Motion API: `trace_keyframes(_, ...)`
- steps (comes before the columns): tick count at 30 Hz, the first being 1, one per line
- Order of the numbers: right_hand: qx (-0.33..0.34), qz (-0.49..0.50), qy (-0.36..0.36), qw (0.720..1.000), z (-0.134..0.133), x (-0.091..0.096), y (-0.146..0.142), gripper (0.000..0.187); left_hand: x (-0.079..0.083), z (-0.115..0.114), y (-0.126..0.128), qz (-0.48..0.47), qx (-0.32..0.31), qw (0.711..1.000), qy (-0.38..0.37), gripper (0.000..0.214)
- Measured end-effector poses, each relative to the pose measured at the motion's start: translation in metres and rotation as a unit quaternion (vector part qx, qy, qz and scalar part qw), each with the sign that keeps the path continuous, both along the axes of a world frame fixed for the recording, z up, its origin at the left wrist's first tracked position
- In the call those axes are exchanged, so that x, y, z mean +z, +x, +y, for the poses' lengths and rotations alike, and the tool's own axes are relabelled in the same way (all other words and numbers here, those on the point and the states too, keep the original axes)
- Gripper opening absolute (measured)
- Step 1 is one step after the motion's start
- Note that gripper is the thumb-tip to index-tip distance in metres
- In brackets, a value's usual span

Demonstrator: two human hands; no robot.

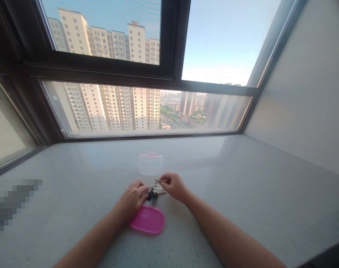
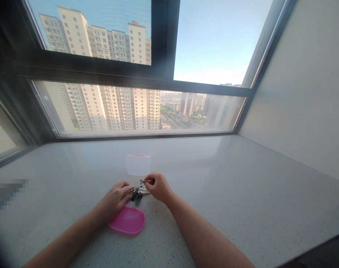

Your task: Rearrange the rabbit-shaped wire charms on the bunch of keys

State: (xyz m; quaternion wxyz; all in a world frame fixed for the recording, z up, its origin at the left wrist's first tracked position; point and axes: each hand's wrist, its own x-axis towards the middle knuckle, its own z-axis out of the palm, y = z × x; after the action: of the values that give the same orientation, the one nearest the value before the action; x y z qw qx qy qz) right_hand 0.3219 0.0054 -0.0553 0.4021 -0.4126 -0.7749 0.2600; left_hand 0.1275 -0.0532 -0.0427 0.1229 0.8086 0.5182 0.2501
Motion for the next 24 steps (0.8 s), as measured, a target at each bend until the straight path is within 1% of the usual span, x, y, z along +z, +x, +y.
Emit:
trace_keyframes(5,-0.008,-0.001,-0.048,0.999,0.003,-0.001,0.000,0.016,0.000,-0.001,0.000,0.008,-0.004,1.000,0.004,0.022)
trace_keyframes(9,-0.004,0.012,-0.083,0.996,0.004,0.001,0.003,0.019,0.002,-0.001,0.001,0.019,-0.002,1.000,0.024,0.016)
trace_keyframes(11,0.005,0.020,-0.096,0.995,0.004,0.002,0.004,0.024,0.003,-0.001,0.001,0.027,0.007,0.998,0.048,0.015)
trace_keyframes(14,0.018,0.032,-0.109,0.993,0.005,0.002,0.005,0.034,0.006,0.001,-0.001,0.035,0.040,0.993,0.109,0.014)
trace_keyframes(17,0.016,0.038,-0.115,0.992,0.007,0.002,0.006,0.038,0.009,0.002,-0.005,0.034,0.072,0.984,0.160,0.016)
trace_keyframes(18,0.012,0.039,-0.118,0.992,0.008,0.002,0.006,0.038,0.009,0.002,-0.006,0.027,0.074,0.984,0.160,0.018)
trace_keyframes(20,-0.002,0.047,-0.129,0.991,0.010,0.001,0.006,0.039,0.010,0.001,-0.008,-0.002,0.069,0.988,0.137,0.021)
trace_keyframes(22,-0.010,0.074,-0.159,0.984,0.012,0.001,0.005,0.037,0.010,-0.001,-0.009,-0.034,0.074,0.992,0.101,0.022)
trace_keyframes(24,-0.010,0.106,-0.195,0.975,0.012,0.000,0.005,0.035,0.010,-0.003,-0.008,-0.063,0.094,0.991,0.075,0.021)
